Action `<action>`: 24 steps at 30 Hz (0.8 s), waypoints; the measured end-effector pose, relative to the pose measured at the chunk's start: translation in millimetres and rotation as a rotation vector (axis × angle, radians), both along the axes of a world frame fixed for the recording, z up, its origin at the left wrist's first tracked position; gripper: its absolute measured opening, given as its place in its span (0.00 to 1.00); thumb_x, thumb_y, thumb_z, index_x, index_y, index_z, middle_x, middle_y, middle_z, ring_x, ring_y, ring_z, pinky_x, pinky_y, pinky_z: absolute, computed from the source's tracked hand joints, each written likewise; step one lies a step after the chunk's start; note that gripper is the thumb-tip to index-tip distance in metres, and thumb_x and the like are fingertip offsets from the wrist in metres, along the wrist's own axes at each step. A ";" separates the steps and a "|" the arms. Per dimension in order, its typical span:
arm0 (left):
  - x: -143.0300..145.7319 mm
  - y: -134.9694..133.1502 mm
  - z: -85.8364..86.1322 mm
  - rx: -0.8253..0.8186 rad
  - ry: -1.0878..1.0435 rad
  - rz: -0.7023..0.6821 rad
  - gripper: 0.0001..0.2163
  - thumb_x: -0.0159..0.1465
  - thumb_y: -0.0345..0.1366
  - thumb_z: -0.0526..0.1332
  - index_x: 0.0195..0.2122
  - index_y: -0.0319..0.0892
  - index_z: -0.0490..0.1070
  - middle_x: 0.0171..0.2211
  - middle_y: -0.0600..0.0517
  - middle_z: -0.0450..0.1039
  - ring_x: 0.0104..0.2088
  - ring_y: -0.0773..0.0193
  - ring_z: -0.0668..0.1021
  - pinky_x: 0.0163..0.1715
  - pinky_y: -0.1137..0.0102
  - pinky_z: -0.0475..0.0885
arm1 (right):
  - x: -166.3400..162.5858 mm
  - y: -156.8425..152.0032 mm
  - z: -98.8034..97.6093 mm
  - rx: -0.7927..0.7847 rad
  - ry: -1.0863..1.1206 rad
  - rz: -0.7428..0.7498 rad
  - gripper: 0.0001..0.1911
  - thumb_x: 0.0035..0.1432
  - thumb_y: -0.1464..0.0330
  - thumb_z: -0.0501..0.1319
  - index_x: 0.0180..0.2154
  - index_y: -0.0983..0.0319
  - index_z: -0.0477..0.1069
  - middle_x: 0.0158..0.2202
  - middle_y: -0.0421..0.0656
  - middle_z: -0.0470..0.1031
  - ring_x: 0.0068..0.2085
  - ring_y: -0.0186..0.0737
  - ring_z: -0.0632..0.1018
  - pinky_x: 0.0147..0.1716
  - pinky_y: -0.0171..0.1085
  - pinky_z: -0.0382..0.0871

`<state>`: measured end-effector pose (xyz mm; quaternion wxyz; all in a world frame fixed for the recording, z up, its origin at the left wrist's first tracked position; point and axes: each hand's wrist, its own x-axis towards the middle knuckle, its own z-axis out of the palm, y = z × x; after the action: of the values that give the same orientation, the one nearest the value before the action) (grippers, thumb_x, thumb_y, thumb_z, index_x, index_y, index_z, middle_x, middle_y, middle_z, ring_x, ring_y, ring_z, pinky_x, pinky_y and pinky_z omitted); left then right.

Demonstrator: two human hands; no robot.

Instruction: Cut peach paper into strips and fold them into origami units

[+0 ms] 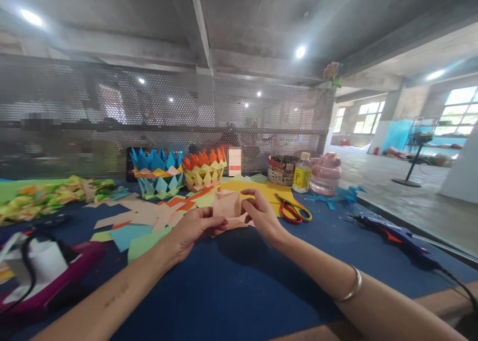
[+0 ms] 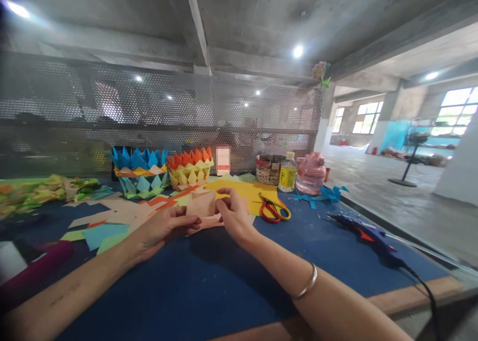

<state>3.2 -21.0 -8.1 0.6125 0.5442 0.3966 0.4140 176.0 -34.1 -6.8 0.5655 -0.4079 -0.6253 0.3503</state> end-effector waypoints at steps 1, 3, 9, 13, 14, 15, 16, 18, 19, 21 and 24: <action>0.3 -0.5 0.5 0.005 0.008 -0.002 0.09 0.47 0.33 0.68 0.26 0.36 0.70 0.25 0.49 0.75 0.26 0.68 0.76 0.28 0.75 0.68 | 0.0 0.5 -0.8 0.000 -0.011 0.013 0.13 0.54 0.67 0.53 0.43 0.60 0.58 0.25 0.36 0.65 0.27 0.32 0.68 0.24 0.31 0.63; 0.8 -1.4 1.4 0.014 0.018 -0.005 0.10 0.46 0.33 0.68 0.27 0.36 0.71 0.26 0.49 0.75 0.26 0.68 0.76 0.28 0.75 0.68 | -0.6 0.3 -1.0 -0.003 -0.031 0.035 0.14 0.54 0.66 0.54 0.43 0.61 0.57 0.25 0.36 0.66 0.27 0.31 0.68 0.24 0.31 0.62; 0.4 -2.4 3.1 0.021 -0.010 -0.009 0.09 0.47 0.34 0.68 0.26 0.37 0.70 0.24 0.50 0.76 0.25 0.68 0.76 0.28 0.74 0.69 | -1.4 -4.1 4.1 0.018 -0.119 -0.040 0.21 0.50 0.69 0.59 0.46 0.62 0.56 0.23 0.33 0.64 0.24 0.30 0.67 0.25 0.31 0.61; -1.3 -1.6 5.1 0.028 -0.043 0.000 0.07 0.50 0.34 0.67 0.25 0.37 0.70 0.28 0.47 0.77 0.29 0.67 0.78 0.31 0.75 0.70 | -0.2 -3.0 1.0 0.056 -0.237 -0.057 0.23 0.51 0.69 0.58 0.48 0.62 0.55 0.24 0.33 0.64 0.26 0.31 0.68 0.27 0.32 0.62; -1.6 -1.3 5.4 0.029 -0.051 0.002 0.07 0.50 0.34 0.67 0.25 0.38 0.70 0.28 0.47 0.78 0.31 0.66 0.78 0.32 0.74 0.71 | -0.1 -2.8 0.0 0.076 -0.260 -0.055 0.23 0.51 0.68 0.58 0.49 0.61 0.55 0.25 0.34 0.64 0.26 0.32 0.69 0.28 0.33 0.63; -1.8 -1.0 5.6 0.028 -0.056 0.003 0.07 0.50 0.34 0.67 0.25 0.38 0.70 0.29 0.47 0.78 0.32 0.64 0.79 0.33 0.74 0.72 | 0.0 -3.0 -0.5 0.106 -0.278 -0.066 0.23 0.51 0.67 0.59 0.49 0.61 0.54 0.27 0.36 0.65 0.28 0.32 0.69 0.28 0.33 0.64; -1.8 -0.7 5.6 0.026 -0.058 0.005 0.07 0.50 0.33 0.67 0.26 0.38 0.70 0.29 0.47 0.78 0.33 0.64 0.79 0.33 0.73 0.72 | 0.0 -3.6 -0.5 0.147 -0.293 -0.095 0.24 0.51 0.66 0.59 0.49 0.61 0.55 0.30 0.38 0.66 0.30 0.33 0.70 0.29 0.33 0.65; -1.6 -0.3 5.2 0.031 -0.055 0.008 0.07 0.50 0.33 0.67 0.26 0.38 0.70 0.30 0.47 0.78 0.33 0.63 0.79 0.34 0.73 0.73 | 0.0 -5.9 1.6 0.254 -0.319 -0.189 0.23 0.50 0.65 0.61 0.48 0.60 0.57 0.37 0.43 0.67 0.36 0.36 0.70 0.30 0.34 0.66; -1.4 -0.3 4.9 0.038 -0.053 0.009 0.07 0.50 0.34 0.67 0.26 0.38 0.70 0.31 0.47 0.78 0.32 0.63 0.79 0.34 0.73 0.73 | -0.1 -7.5 3.3 0.309 -0.339 -0.234 0.21 0.50 0.65 0.61 0.46 0.59 0.59 0.41 0.45 0.66 0.39 0.37 0.70 0.31 0.35 0.67; -0.8 -0.7 4.3 0.053 -0.048 0.000 0.08 0.50 0.35 0.67 0.27 0.38 0.70 0.31 0.47 0.78 0.32 0.64 0.79 0.34 0.73 0.73 | -0.1 -10.3 6.6 0.393 -0.396 -0.281 0.13 0.51 0.66 0.61 0.41 0.59 0.64 0.42 0.45 0.65 0.41 0.39 0.69 0.34 0.36 0.67; 0.2 -1.9 3.6 0.074 -0.054 -0.022 0.10 0.49 0.36 0.68 0.26 0.38 0.69 0.30 0.48 0.78 0.32 0.64 0.79 0.33 0.73 0.73 | -0.5 -12.2 8.0 0.406 -0.493 -0.283 0.05 0.52 0.66 0.61 0.34 0.59 0.69 0.40 0.45 0.65 0.40 0.38 0.69 0.36 0.38 0.66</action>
<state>3.5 -22.9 -4.5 0.6068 0.5597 0.3583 0.4361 175.4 -46.3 1.2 0.5100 -0.4422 -0.7372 0.0278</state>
